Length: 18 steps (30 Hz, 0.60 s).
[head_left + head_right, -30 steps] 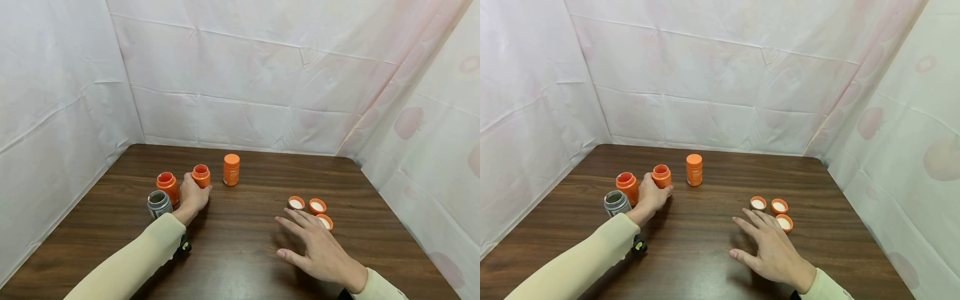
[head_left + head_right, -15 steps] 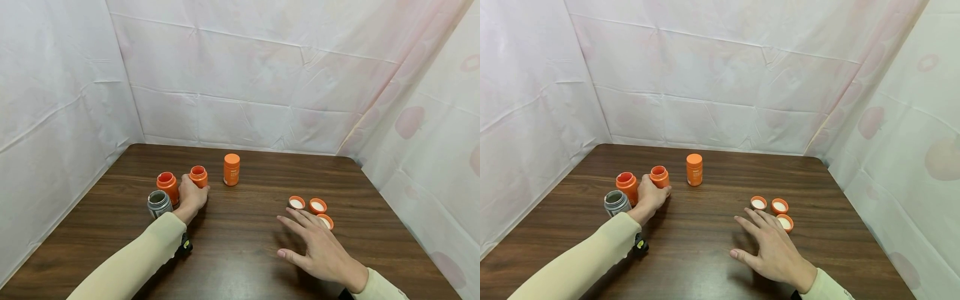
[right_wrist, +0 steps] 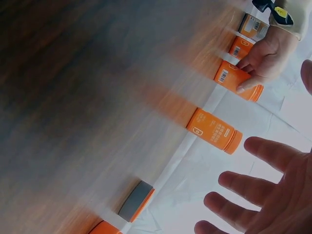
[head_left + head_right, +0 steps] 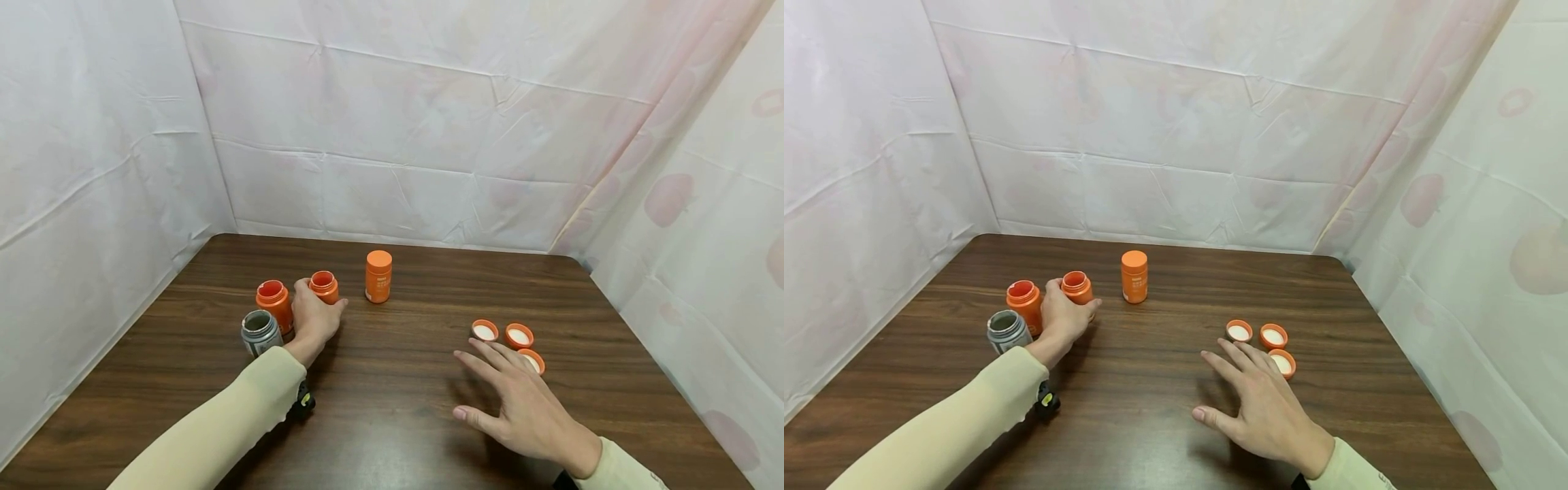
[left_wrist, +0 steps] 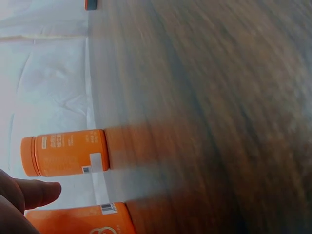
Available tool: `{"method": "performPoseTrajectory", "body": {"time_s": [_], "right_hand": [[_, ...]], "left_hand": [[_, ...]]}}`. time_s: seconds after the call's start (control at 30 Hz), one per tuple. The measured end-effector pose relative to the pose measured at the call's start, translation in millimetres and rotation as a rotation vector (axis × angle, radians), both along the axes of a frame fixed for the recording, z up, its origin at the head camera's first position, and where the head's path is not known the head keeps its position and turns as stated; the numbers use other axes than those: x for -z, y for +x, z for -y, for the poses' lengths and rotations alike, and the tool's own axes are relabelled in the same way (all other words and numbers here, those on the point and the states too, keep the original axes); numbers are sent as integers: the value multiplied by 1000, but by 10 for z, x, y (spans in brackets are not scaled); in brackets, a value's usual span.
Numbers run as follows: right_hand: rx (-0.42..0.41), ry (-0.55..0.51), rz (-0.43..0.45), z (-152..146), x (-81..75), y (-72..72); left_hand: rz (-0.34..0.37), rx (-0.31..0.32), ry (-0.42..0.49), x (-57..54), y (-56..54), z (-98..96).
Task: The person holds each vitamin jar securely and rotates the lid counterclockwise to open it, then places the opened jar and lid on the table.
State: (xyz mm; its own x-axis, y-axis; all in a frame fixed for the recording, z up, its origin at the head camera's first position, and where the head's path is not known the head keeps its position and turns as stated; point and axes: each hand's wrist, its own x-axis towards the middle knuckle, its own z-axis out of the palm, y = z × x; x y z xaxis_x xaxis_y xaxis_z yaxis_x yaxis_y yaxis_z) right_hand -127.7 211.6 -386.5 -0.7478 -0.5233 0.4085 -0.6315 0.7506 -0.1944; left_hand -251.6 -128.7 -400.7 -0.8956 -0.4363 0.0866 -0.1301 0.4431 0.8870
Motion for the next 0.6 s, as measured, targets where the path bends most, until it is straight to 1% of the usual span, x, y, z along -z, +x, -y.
{"method": "performPoseTrajectory", "body": {"time_s": [0.27, 0.4, 0.53, 0.6], "right_hand": [[9, 4, 2, -8, -2, 0], [11, 9, -1, -9, -9, 3], [10, 6, -3, -15, -18, 5], [11, 5, -1, -19, -22, 5]], "left_hand": [[-102, -23, -44, -60, 27, -69], [-127, -27, -69, -95, 26, -90], [-151, -20, -104, -140, 32, -115], [-184, -9, -128, -166, 40, -130]]}}
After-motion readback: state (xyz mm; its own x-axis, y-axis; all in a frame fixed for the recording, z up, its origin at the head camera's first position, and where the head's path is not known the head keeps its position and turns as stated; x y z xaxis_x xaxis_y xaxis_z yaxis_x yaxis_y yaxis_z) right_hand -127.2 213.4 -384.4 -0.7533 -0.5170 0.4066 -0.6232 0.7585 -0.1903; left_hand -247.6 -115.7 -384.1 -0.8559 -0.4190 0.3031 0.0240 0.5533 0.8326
